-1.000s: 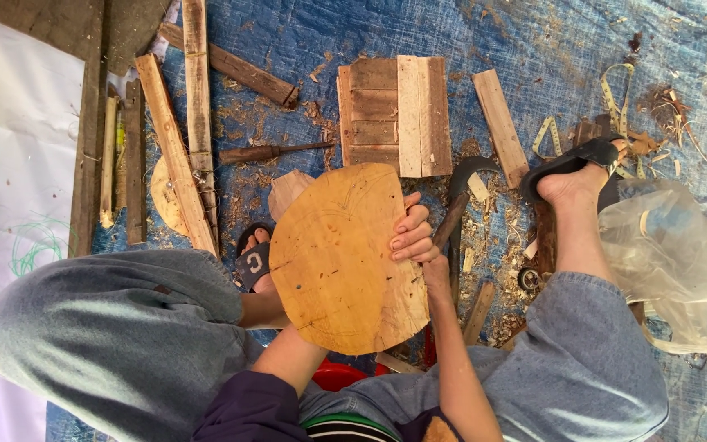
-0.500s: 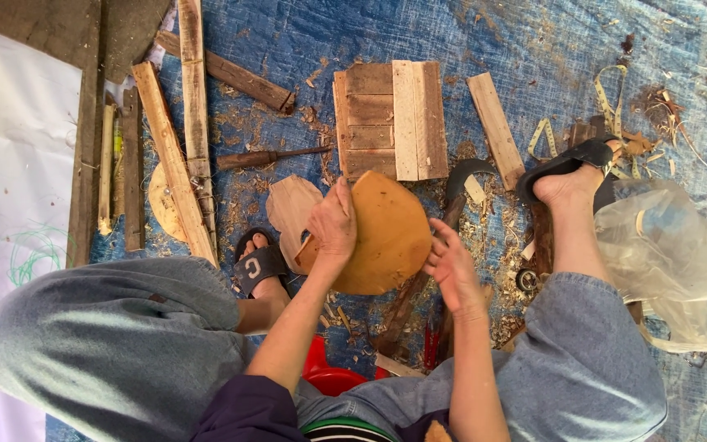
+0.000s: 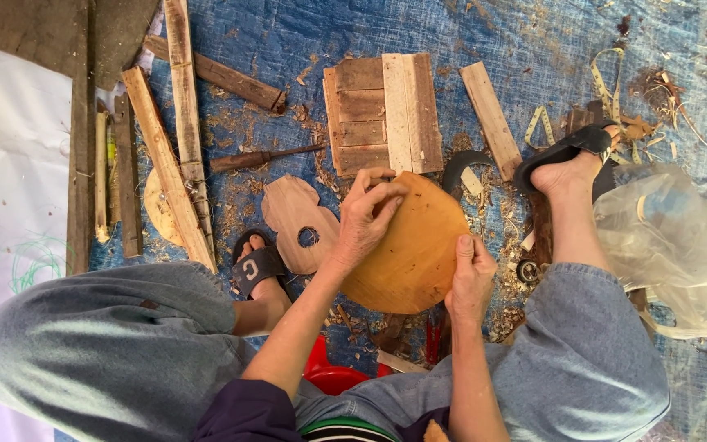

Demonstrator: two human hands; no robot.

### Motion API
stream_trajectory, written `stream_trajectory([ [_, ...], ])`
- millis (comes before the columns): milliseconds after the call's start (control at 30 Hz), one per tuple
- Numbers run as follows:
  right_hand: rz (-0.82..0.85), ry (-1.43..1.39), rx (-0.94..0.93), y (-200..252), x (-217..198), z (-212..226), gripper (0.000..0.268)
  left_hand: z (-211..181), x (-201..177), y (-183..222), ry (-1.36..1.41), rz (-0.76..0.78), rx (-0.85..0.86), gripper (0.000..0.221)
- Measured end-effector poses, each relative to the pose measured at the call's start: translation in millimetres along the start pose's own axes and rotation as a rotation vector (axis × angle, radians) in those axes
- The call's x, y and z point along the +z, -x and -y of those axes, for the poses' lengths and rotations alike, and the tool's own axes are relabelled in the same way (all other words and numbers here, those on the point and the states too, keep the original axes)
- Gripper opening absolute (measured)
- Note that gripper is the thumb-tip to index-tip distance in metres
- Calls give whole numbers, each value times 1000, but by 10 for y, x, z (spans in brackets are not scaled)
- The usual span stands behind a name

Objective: The person shapes a piece of wood using a hammer and a sickle, occasionally hammering small pegs or nails into the wood and using the sickle to shave the edges.

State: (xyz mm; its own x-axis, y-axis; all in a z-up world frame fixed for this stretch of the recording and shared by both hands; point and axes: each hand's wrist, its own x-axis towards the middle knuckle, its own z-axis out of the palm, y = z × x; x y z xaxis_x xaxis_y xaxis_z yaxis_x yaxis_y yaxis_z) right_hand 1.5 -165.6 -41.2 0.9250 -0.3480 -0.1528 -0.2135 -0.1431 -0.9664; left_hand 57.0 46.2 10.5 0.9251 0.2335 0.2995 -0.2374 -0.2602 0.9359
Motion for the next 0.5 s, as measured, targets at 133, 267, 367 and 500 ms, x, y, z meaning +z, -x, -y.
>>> stream_trajectory([
  [133,-61,340,92,0,4,-2,48,-9,-11,-8,27,-9,14,12],
  [267,-60,411,121,53,25,155,48,-53,-31,-38,71,-10,-14,10],
  [367,-45,478,135,105,65,274,50,5,-17,-21,127,-3,-50,10],
  [500,-52,171,-65,-33,44,-285,39,20,-7,4,125,19,-45,9],
])
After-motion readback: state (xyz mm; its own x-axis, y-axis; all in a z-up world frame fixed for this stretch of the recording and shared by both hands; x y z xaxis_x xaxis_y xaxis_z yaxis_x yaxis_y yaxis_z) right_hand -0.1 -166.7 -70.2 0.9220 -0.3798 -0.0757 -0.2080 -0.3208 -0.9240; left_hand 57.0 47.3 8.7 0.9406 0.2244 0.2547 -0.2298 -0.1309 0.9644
